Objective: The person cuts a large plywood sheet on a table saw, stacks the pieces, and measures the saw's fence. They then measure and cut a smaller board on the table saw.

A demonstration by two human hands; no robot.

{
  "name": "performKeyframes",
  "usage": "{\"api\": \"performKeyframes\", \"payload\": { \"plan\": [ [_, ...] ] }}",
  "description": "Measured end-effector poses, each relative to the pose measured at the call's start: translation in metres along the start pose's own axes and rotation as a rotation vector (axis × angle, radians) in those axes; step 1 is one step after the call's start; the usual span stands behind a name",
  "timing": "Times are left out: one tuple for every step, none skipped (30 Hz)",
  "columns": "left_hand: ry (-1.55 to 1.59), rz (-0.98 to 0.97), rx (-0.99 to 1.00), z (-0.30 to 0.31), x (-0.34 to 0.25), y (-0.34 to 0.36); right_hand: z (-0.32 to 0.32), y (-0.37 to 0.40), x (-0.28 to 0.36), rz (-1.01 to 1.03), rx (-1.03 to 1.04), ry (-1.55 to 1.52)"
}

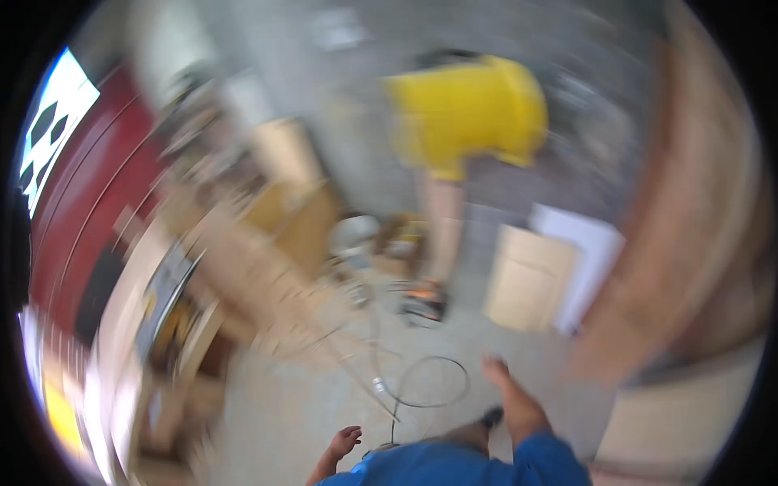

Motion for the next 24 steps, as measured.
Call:
{"api": "performKeyframes", "payload": {
  "plan": [
    [-0.048, 0.046, -0.032, 0.011, 0.051, 0.001, -0.042, 0.028, 0.052, -0.086, 0.174, -0.003],
    [-0.096, 0.103, -0.041, 0.020, 0.103, 0.008, -0.127, -0.018, 0.052, 0.217, 0.067, 0.373],
    [-0.062, 0.093, -0.125, 0.035, 0.147, 0.022, -0.129, 0.046, 0.135, 0.111, 0.289, 0.165],
    [-0.034, 0.076, -0.257, 0.055, 0.183, 0.042, -0.175, 0.027, 0.145, 0.238, 0.218, 0.255],
    [0.005, 0.228, -0.355, 0.072, 0.231, 0.064, -0.184, 0.042, 0.190, 0.126, 0.252, 0.151],
    [0.073, 0.291, -0.419, 0.087, 0.269, 0.088, -0.191, 0.091, 0.228, -0.024, 0.279, 0.036],
    [0.060, 0.455, -0.483, 0.105, 0.306, 0.120, -0.209, 0.099, 0.241, -0.019, 0.306, 0.038],
    [0.120, 0.488, -0.521, 0.121, 0.322, 0.144, -0.215, 0.094, 0.264, -0.008, 0.322, 0.014],
    [0.163, 0.512, -0.561, 0.137, 0.343, 0.166, -0.228, 0.088, 0.280, -0.001, 0.334, -0.029],
    [0.199, 0.508, -0.600, 0.155, 0.359, 0.184, -0.241, 0.077, 0.278, -0.051, 0.346, 0.021],
    [0.236, 0.505, -0.634, 0.170, 0.369, 0.200, -0.250, 0.066, 0.275, -0.104, 0.355, 0.075],
    [0.275, 0.502, -0.668, 0.185, 0.377, 0.210, -0.254, 0.058, 0.279, -0.133, 0.339, 0.087],
    [0.293, 0.502, -0.694, 0.201, 0.385, 0.215, -0.260, 0.055, 0.292, -0.157, 0.324, 0.101],
    [0.312, 0.503, -0.722, 0.220, 0.395, 0.219, -0.272, 0.063, 0.317, -0.151, 0.330, 0.136],
    [0.326, 0.502, -0.754, 0.240, 0.404, 0.220, -0.283, 0.066, 0.339, -0.143, 0.336, 0.164],
    [0.371, 0.499, -0.813, 0.259, 0.412, 0.222, -0.299, 0.069, 0.360, -0.139, 0.339, 0.192],
    [0.413, 0.495, -0.870, 0.279, 0.416, 0.224, -0.322, 0.070, 0.381, -0.140, 0.372, 0.252],
    [0.452, 0.489, -0.928, 0.296, 0.426, 0.225, -0.345, 0.064, 0.400, -0.139, 0.403, 0.311],
    [0.530, 0.501, -0.932, 0.308, 0.437, 0.223, -0.368, 0.058, 0.420, -0.139, 0.433, 0.366],
    [0.603, 0.508, -0.939, 0.318, 0.456, 0.216, -0.398, 0.046, 0.443, -0.092, 0.466, 0.408],
    [0.675, 0.512, -0.947, 0.328, 0.473, 0.211, -0.433, 0.033, 0.470, -0.043, 0.499, 0.447],
    [0.761, 0.543, -0.924, 0.331, 0.491, 0.209, -0.469, 0.020, 0.496, 0.007, 0.530, 0.486],
    [0.847, 0.568, -0.901, 0.325, 0.520, 0.202, -0.505, 0.017, 0.532, 0.036, 0.548, 0.468],
    [0.765, 0.625, -0.882, 0.322, 0.546, 0.204, -0.542, 0.014, 0.572, 0.066, 0.565, 0.448]
  ]
}}
Point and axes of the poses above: each hand's wrist, its own y-axis away from the middle knuckle, its own z-axis out of the back of the hand, x = y × z, the point moved 10 cm from there along -y, towards the middle knuckle, and after that the axes turned 6 degrees about -y, right-handed, at the moved point
